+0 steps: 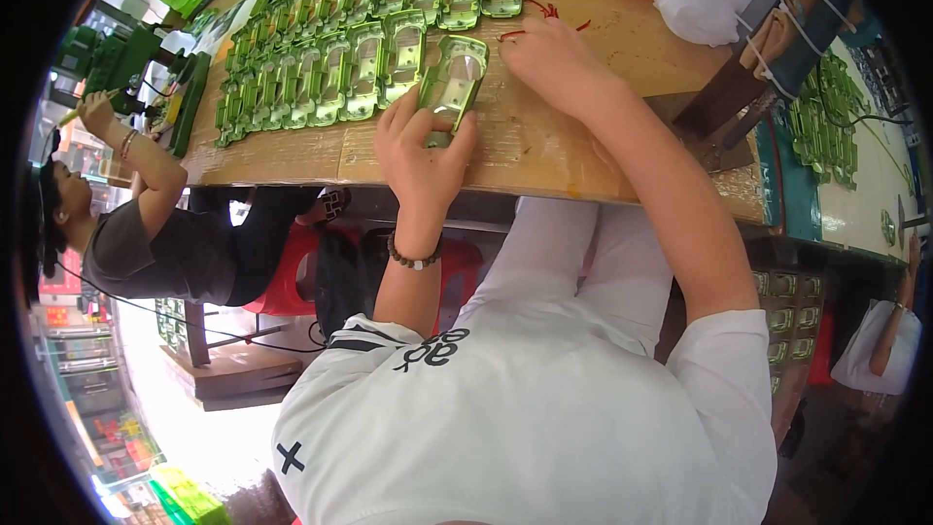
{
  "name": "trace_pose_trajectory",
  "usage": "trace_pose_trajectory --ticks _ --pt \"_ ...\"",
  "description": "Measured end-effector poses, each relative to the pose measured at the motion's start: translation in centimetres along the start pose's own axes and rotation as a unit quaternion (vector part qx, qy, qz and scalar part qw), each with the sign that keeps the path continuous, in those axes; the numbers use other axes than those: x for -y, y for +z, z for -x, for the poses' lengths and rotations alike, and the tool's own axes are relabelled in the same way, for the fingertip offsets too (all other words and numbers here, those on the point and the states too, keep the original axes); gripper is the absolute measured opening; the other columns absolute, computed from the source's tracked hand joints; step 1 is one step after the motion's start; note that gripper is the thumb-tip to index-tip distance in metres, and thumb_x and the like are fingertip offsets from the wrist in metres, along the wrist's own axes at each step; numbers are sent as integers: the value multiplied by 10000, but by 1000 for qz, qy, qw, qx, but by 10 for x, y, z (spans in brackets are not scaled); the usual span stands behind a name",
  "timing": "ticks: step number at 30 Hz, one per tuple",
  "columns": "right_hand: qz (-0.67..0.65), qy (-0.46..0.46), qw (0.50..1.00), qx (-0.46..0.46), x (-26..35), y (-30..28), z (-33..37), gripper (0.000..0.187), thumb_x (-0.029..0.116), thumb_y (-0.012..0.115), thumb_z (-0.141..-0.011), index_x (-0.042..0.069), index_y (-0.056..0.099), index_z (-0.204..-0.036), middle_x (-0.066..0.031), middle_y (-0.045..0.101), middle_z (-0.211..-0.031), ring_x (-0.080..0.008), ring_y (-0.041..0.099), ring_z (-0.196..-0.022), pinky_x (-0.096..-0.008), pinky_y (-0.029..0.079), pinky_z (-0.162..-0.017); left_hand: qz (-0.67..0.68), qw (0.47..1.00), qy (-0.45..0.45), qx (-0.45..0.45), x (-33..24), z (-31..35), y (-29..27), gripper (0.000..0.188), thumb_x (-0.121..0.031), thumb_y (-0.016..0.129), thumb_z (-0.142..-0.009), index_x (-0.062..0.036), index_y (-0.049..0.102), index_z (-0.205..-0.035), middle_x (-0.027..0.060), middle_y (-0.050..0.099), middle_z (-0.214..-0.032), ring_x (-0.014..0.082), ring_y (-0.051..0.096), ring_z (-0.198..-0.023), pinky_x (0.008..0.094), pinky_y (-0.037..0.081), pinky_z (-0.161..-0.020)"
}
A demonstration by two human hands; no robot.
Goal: The person assembles green plastic toy cars by hand, joining plastic car chassis to toy car shells, then securing them with red twist ties.
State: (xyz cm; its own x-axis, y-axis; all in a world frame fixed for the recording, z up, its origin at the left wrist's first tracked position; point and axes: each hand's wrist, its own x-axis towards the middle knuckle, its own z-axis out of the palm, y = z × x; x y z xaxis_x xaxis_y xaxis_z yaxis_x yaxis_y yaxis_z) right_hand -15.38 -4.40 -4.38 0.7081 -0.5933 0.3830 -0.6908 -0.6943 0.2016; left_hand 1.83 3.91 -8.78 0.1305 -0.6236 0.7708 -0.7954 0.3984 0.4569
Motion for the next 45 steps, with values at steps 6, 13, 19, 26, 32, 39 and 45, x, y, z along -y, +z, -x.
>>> trace_pose_trajectory --ticks 6,13,19,26,32,39,45 --pt "-29 47 995 -85 -16 -3 13 100 44 548 -703 13 581 -793 -94 558 -808 -249 524 -779 -325 450 -675 197 978 -64 -22 -5 4 -7 235 -131 710 -611 -34 501 -566 252 539 -1085 286 549 -920 333 410 -799" --pt "-288 108 903 -299 42 -72 43 181 -40 597 -689 38 625 -850 -73 576 -819 -214 578 -746 -290 464 -622 637 705 -286 124 -30 22 -47 190 -19 613 -702 -20 452 -601 232 461 -1216 203 506 -1004 303 359 -856" --pt "-240 53 908 -339 54 -74 75 319 -76 620 -587 20 635 -890 -84 589 -830 -214 577 -708 -288 465 -588 696 581 -352 233 -52 39 -46 182 -43 585 -716 -27 448 -597 234 466 -1205 185 499 -984 284 365 -829" --pt "-219 66 920 -319 51 -74 96 341 -69 595 -586 3 631 -918 -96 591 -843 -233 580 -723 -298 468 -584 686 599 -337 240 -63 47 -34 186 -37 596 -720 -29 449 -607 229 464 -1205 172 499 -955 268 367 -801" --pt "-253 115 901 -333 63 -66 110 326 -89 577 -628 -36 605 -949 -138 591 -891 -266 579 -784 -323 473 -674 686 620 -305 226 -74 52 -23 191 -31 606 -729 -21 447 -624 238 434 -1230 189 475 -1009 292 361 -839" --pt "-429 159 823 -337 66 -56 130 400 -2 597 -683 -44 503 -1069 -213 528 -1061 -296 546 -942 -332 451 -785 676 648 -258 237 -80 53 -16 168 -13 620 -716 -7 468 -644 256 415 -1237 231 479 -1041 321 360 -868" --pt "-582 234 647 -434 99 -22 151 659 242 607 -792 101 209 -1297 -225 367 -1230 -336 485 -1046 -424 467 -833 528 757 -143 358 -100 59 -8 228 -101 717 -669 7 567 -803 274 421 -1221 277 489 -1083 306 392 -856"
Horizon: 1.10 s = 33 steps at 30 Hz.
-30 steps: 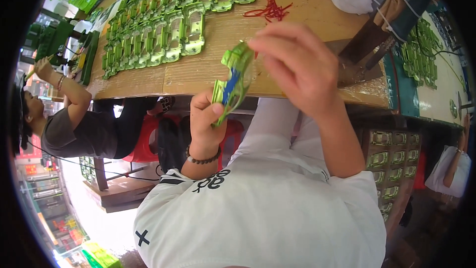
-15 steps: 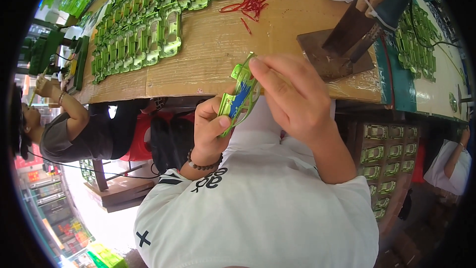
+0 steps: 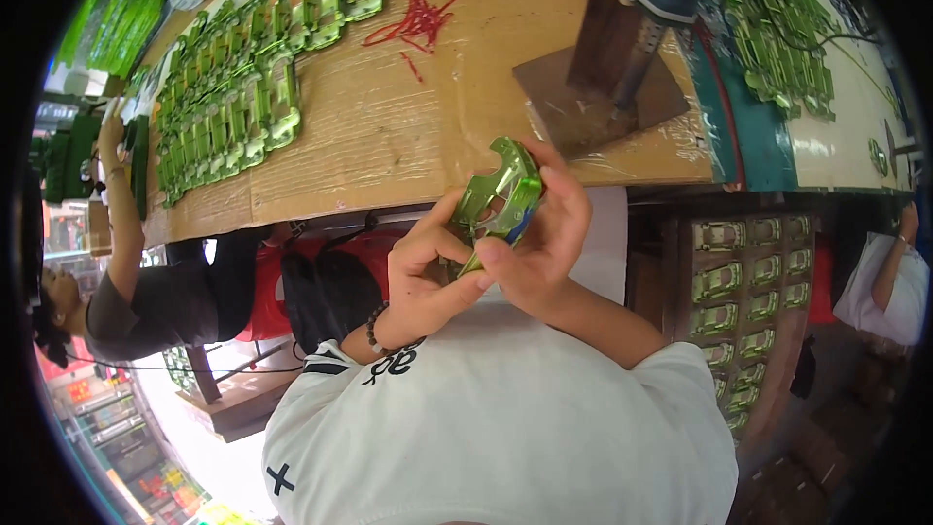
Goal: The person assembles green plastic toy cars by hand, joining plastic car chassis to toy car shells, then securing them with red twist ties.
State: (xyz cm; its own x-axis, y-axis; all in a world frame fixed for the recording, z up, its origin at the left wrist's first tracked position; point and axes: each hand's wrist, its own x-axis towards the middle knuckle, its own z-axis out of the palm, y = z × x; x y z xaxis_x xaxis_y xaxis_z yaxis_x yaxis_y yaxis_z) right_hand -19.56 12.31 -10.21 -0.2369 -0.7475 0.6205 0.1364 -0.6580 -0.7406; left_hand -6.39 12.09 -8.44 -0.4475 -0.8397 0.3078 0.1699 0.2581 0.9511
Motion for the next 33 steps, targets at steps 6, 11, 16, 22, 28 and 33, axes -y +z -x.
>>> trace_pose_trajectory --ticks 6,11,16,22,28,33 --pt "-87 272 947 -148 27 -22 -1 595 380 513 -833 88 246 -1277 -174 456 -1152 -300 559 -938 -403 506 -761 -76 974 -20 212 -26 -27 -15 412 -151 712 -671 -1 560 -1024 278 385 -1256 370 433 -1146 365 395 -889" --pt "-548 428 715 -76 30 -69 -23 502 423 443 -862 18 449 -1160 -165 563 -1025 -309 595 -884 -365 547 -658 -148 983 102 -38 -12 -56 -24 287 -68 636 -718 25 562 -979 221 442 -1218 271 523 -1033 350 406 -884" --pt "-636 420 624 -170 29 -84 -43 575 425 377 -881 -59 383 -1191 -255 461 -1170 -394 553 -940 -394 536 -752 -39 995 -2 -95 14 -67 -24 138 0 561 -793 32 565 -927 153 516 -1127 173 521 -1003 274 413 -849" --pt "-703 428 558 -106 30 -88 -47 639 451 361 -882 -39 264 -1282 -264 318 -1294 -409 518 -995 -412 510 -803 -67 995 16 -73 14 -64 -26 124 -10 570 -793 34 569 -909 138 547 -1068 156 529 -969 257 422 -818" --pt "-734 442 509 -86 33 -89 -49 545 319 414 -904 -27 267 -1298 -116 106 -1415 -366 508 -1011 -364 529 -776 -66 996 -3 -67 13 -65 -24 124 -10 569 -794 35 569 -909 134 556 -1053 152 536 -940 251 425 -810" --pt "-751 440 485 -80 33 -89 -53 483 189 442 -893 -17 278 -1299 -109 86 -1420 -365 518 -997 -357 538 -768 -70 995 -9 -65 15 -64 -24 127 -9 569 -794 36 567 -913 138 557 -1058 149 537 -939 250 427 -808"
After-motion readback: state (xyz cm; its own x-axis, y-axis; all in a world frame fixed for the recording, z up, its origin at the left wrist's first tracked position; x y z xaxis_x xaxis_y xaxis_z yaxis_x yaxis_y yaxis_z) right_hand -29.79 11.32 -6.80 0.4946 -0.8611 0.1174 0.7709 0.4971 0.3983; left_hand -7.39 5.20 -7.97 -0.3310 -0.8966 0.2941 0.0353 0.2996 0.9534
